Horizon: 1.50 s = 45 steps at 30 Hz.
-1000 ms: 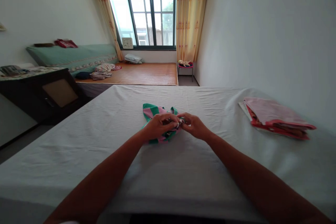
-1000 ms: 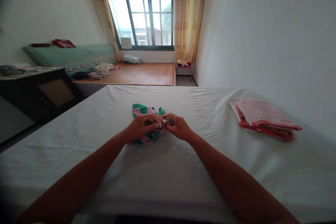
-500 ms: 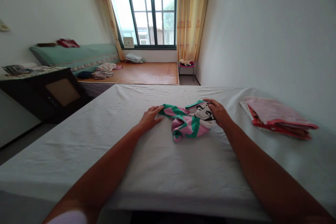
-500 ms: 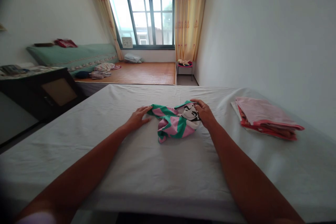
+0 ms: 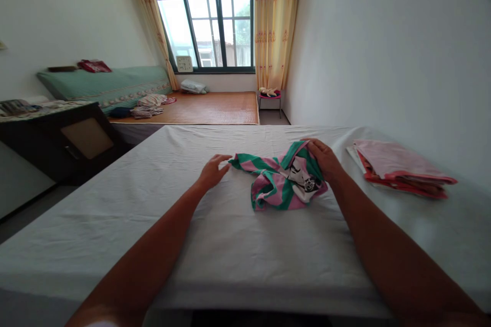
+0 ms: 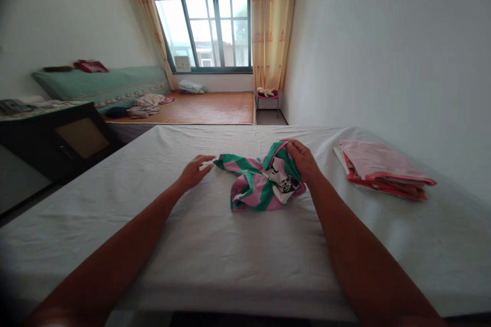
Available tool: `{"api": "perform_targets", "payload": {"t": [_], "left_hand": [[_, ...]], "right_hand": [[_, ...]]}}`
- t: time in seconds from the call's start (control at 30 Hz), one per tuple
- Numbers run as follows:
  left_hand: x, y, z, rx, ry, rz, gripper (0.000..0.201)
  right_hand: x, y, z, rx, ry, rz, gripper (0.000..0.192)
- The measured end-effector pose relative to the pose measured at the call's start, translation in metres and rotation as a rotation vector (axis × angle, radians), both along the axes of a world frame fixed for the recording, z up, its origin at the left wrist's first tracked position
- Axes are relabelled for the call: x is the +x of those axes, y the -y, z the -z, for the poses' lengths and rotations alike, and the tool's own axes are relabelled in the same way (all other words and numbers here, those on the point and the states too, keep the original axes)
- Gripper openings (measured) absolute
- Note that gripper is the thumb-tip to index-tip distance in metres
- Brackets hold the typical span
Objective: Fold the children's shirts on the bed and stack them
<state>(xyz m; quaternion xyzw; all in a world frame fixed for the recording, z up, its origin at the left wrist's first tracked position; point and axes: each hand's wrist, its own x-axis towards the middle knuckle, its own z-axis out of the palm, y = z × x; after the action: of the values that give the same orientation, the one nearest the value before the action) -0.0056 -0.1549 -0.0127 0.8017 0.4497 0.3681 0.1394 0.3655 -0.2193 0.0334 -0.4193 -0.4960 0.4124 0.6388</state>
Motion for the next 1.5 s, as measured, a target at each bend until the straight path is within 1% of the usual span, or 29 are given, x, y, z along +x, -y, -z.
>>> {"api": "perform_targets", "payload": {"t": [0.07, 0.13, 0.23, 0.3, 0.37, 0.43, 0.53, 0.57, 0.6, 0.63, 0.67, 0.73, 0.77, 0.87, 0.93, 0.97, 1.03, 1.1, 1.17, 1.2, 1.23, 1.27, 1.3, 1.37, 1.43, 1.5], "left_hand": [[0.025, 0.016, 0.000, 0.026, -0.067, 0.187, 0.035], [0.048, 0.032, 0.000, 0.023, -0.108, 0.326, 0.034], [0.070, 0.048, 0.003, -0.001, -0.172, 0.451, 0.032], [0.075, 0.052, 0.005, -0.015, -0.205, 0.464, 0.028], [0.071, 0.049, 0.004, -0.070, -0.159, 0.405, 0.025], [0.058, 0.039, -0.002, -0.163, 0.013, 0.285, 0.026], [0.024, 0.020, -0.018, -0.293, 0.458, 0.080, 0.031], [0.011, 0.015, -0.022, -0.338, 0.613, 0.007, 0.033], [-0.001, 0.011, -0.026, -0.408, 0.729, -0.046, 0.034], [-0.013, 0.007, -0.028, -0.491, 0.815, -0.093, 0.034], [-0.022, 0.006, -0.030, -0.580, 0.862, -0.124, 0.033], [-0.035, 0.006, -0.030, -0.713, 0.876, -0.170, 0.032], [-0.039, 0.007, -0.029, -0.734, 0.864, -0.190, 0.033], [-0.045, 0.011, -0.028, -0.709, 0.812, -0.208, 0.040], [-0.046, 0.014, -0.030, -0.729, 0.724, -0.154, 0.049], [-0.046, 0.015, -0.030, -0.734, 0.643, -0.117, 0.054], [-0.047, 0.015, -0.030, -0.670, 0.425, -0.051, 0.064], [-0.047, 0.015, -0.027, -0.529, 0.198, -0.016, 0.067], [-0.046, 0.014, -0.024, -0.421, 0.034, -0.027, 0.054], [-0.045, 0.014, -0.023, -0.394, -0.003, -0.043, 0.044], [-0.045, 0.014, -0.023, -0.387, 0.002, -0.054, 0.038], [-0.045, 0.014, -0.025, -0.395, 0.059, -0.054, 0.035], [-0.044, 0.015, -0.028, -0.413, 0.167, -0.038, 0.035], [-0.044, 0.019, -0.039, -0.474, 0.492, 0.020, 0.036], [-0.043, 0.026, -0.058, -0.511, 0.861, 0.069, 0.031], [-0.042, 0.034, -0.082, -0.485, 1.156, 0.092, 0.022]], "right_hand": [[-0.007, 0.002, 0.000, -0.010, 0.000, -0.035, 0.039], [-0.007, 0.001, 0.000, 0.014, -0.054, -0.005, 0.038], [0.005, -0.008, 0.005, 0.047, -0.159, 0.139, 0.035], [0.019, -0.017, 0.012, 0.038, -0.216, 0.239, 0.033], [0.035, -0.026, 0.019, 0.031, -0.253, 0.322, 0.032], [0.051, -0.033, 0.025, 0.063, -0.266, 0.431, 0.029], [0.069, -0.037, 0.027, 0.112, -0.311, 0.634, 0.023], [0.072, -0.037, 0.028, 0.097, -0.336, 0.674, 0.022], [0.073, -0.036, 0.028, 0.061, -0.358, 0.685, 0.021], [0.073, -0.036, 0.029, 0.009, -0.368, 0.671, 0.021], [0.072, -0.035, 0.031, -0.050, -0.360, 0.642, 0.021], [0.067, -0.034, 0.035, -0.159, -0.286, 0.571, 0.025], [0.065, -0.033, 0.037, -0.202, -0.228, 0.543, 0.027], [0.064, -0.029, 0.044, -0.332, -0.002, 0.456, 0.037], [0.066, -0.024, 0.046, -0.425, 0.175, 0.360, 0.045], [0.066, -0.022, 0.047, -0.449, 0.262, 0.294, 0.050], [0.065, -0.017, 0.047, -0.434, 0.402, 0.142, 0.057], [0.061, -0.014, 0.045, -0.378, 0.488, -0.014, 0.061], [0.056, -0.011, 0.042, -0.328, 0.517, -0.131, 0.063], [0.054, -0.010, 0.039, -0.304, 0.503, -0.159, 0.064], [0.052, -0.008, 0.034, -0.276, 0.468, -0.167, 0.067], [0.050, -0.006, 0.029, -0.244, 0.412, -0.158, 0.071], [0.050, -0.004, 0.022, -0.205, 0.338, -0.135, 0.076], [0.051, 0.003, 0.005, -0.102, 0.171, -0.077, 0.082], [0.053, 0.010, -0.016, 0.036, 0.014, -0.014, 0.077], [0.053, 0.018, -0.037, 0.174, -0.099, 0.044, 0.065]]}}
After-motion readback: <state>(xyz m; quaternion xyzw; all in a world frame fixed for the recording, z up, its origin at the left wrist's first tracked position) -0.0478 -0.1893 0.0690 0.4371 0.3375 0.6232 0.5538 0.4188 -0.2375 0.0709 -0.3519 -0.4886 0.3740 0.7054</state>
